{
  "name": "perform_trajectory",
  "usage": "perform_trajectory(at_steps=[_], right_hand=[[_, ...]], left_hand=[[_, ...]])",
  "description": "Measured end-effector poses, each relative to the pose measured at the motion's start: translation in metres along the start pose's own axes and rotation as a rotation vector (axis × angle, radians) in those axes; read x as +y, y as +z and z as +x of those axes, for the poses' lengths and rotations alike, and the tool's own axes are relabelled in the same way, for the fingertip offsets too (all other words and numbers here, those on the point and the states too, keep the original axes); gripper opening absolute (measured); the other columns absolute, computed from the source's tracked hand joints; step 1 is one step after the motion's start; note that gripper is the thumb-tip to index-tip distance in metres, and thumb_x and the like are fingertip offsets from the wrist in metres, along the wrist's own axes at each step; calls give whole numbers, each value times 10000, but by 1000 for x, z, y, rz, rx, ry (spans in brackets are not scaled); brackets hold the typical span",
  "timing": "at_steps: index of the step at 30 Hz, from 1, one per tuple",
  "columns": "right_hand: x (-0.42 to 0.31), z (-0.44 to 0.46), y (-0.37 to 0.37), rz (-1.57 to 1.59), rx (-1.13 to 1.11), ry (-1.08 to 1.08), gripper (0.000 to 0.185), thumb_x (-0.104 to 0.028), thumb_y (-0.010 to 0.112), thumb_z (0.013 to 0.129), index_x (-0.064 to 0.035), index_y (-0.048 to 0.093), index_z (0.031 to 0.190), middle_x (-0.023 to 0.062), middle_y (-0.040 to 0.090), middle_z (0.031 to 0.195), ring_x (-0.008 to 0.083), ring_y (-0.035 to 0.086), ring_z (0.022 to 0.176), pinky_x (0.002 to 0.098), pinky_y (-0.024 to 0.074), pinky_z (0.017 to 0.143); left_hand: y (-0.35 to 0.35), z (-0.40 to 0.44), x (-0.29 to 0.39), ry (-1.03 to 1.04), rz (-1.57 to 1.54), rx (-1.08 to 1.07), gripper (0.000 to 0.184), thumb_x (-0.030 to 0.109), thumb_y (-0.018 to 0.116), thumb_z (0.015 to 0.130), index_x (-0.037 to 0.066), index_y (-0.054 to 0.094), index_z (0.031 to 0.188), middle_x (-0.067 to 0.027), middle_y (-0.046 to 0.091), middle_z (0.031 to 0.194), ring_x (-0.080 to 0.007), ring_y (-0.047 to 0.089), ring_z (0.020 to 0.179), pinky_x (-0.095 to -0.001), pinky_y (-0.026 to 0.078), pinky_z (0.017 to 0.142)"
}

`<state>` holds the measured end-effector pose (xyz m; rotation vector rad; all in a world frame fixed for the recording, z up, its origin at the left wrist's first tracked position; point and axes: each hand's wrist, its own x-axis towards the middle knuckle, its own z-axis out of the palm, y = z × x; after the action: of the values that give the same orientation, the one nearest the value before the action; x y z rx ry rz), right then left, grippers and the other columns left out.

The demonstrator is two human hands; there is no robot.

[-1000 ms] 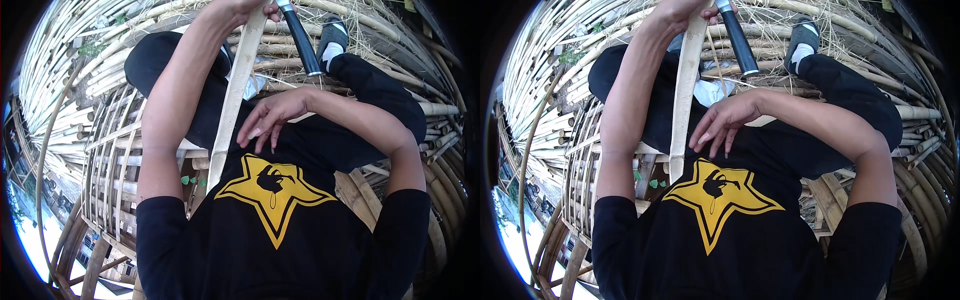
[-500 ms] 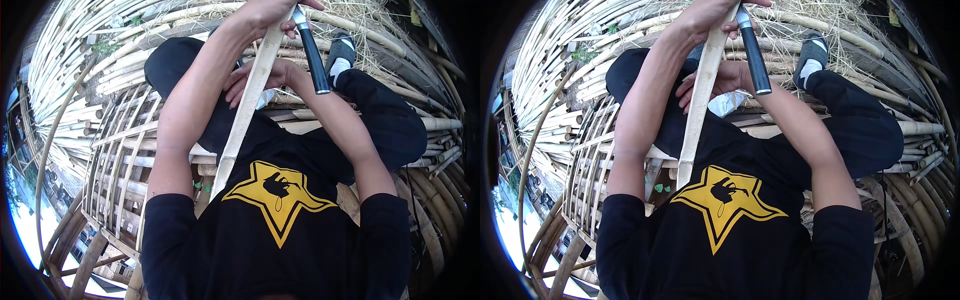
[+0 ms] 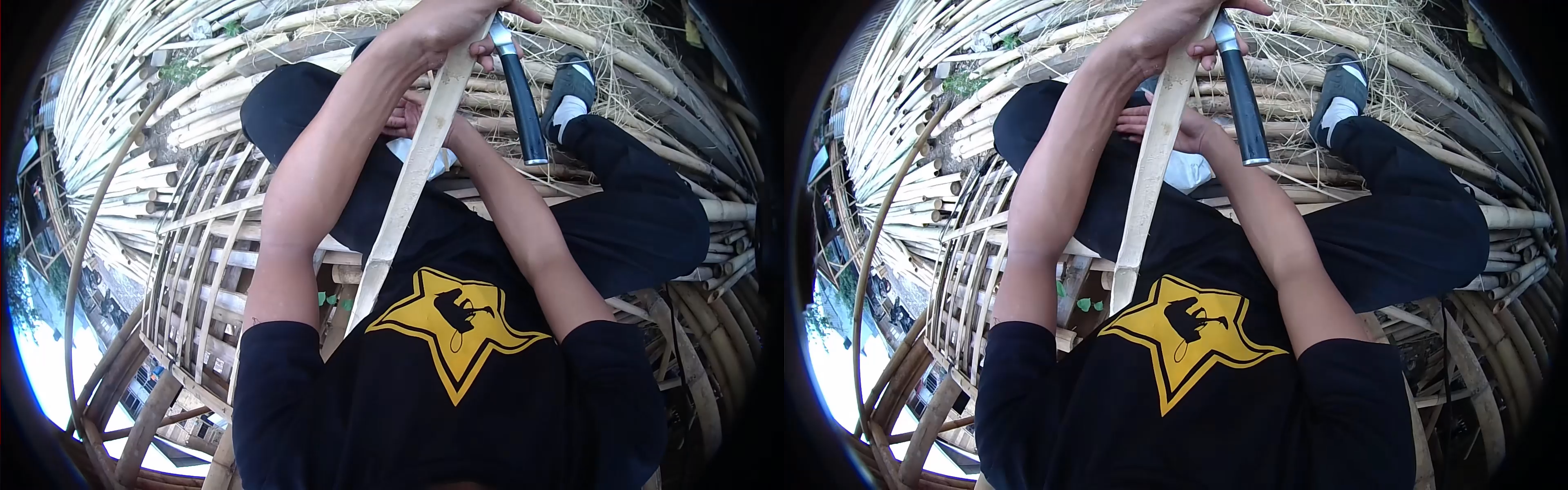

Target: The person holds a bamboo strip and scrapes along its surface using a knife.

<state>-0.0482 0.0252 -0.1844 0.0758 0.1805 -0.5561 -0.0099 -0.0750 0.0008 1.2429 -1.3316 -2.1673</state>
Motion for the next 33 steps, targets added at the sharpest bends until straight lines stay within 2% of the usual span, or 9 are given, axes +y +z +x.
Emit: perform_trajectory(at_steps=[2,5,6,11,16,19,22,28,33], right_hand=[[15,19,-96,-95,956,-623,412,-353,504,929,-58,527,1215,155,640,1004,245,661,864,378,544,783],[1,0,-146,-903,1177,-513,409,-364,526,917,-43,555,1170,155,641,1024,255,662,849,372,538,776],[-7,-2,-131,-908,1179,-503,409,-364,526,917,-43,555,1170,155,641,1024,255,662,849,372,538,776],[-30,10,-8,-163,-198,-145,486,-425,473,934,32,520,1095,247,593,1073,321,637,924,403,511,871],[-5,34,-99,-93,504,-63,336,-234,528,921,28,490,1126,209,600,1046,278,631,942,382,523,841],[-15,21,-120,-1085,1169,-481,321,-52,564,848,9,475,1150,140,584,1071,222,611,992,335,518,825],[-30,16,-98,-1275,804,-775,464,28,592,777,-23,458,1219,111,553,1112,188,595,1025,298,504,825],[-17,43,-23,32,190,-266,532,-437,574,874,-5,519,1181,137,637,1076,218,664,878,338,559,693],[-15,35,-113,-613,943,-456,485,-425,581,874,-1,563,1111,135,659,976,214,671,816,340,561,681]], left_hand=[[1,-1,3,-39,-7,4,474,447,421,960,53,662,1064,8,462,539,-69,442,371,-179,422,337],[-5,5,-3,11,-31,-53,473,436,418,964,39,649,1078,12,456,534,-74,432,354,-187,409,324],[-4,7,-6,38,-20,-40,470,430,419,966,35,641,1090,13,459,534,-76,427,347,-191,406,319],[0,2,0,24,66,-11,457,436,435,959,52,667,1051,8,457,537,-71,438,365,-187,397,329],[1,1,4,-12,40,-3,476,463,448,948,52,674,1033,14,470,542,-65,445,388,-191,389,344],[-6,2,-5,27,-11,-48,459,444,445,956,49,669,1021,17,465,518,-69,442,380,-194,394,348],[-7,4,-7,15,-39,-77,452,432,441,960,44,663,1028,15,466,523,-71,453,382,-186,409,351],[-3,0,-3,8,8,-52,459,447,425,960,64,666,1039,14,467,530,-72,466,389,-179,430,358],[-5,4,-7,29,2,-37,468,440,441,956,35,664,1031,16,462,519,-70,451,380,-183,428,356]])
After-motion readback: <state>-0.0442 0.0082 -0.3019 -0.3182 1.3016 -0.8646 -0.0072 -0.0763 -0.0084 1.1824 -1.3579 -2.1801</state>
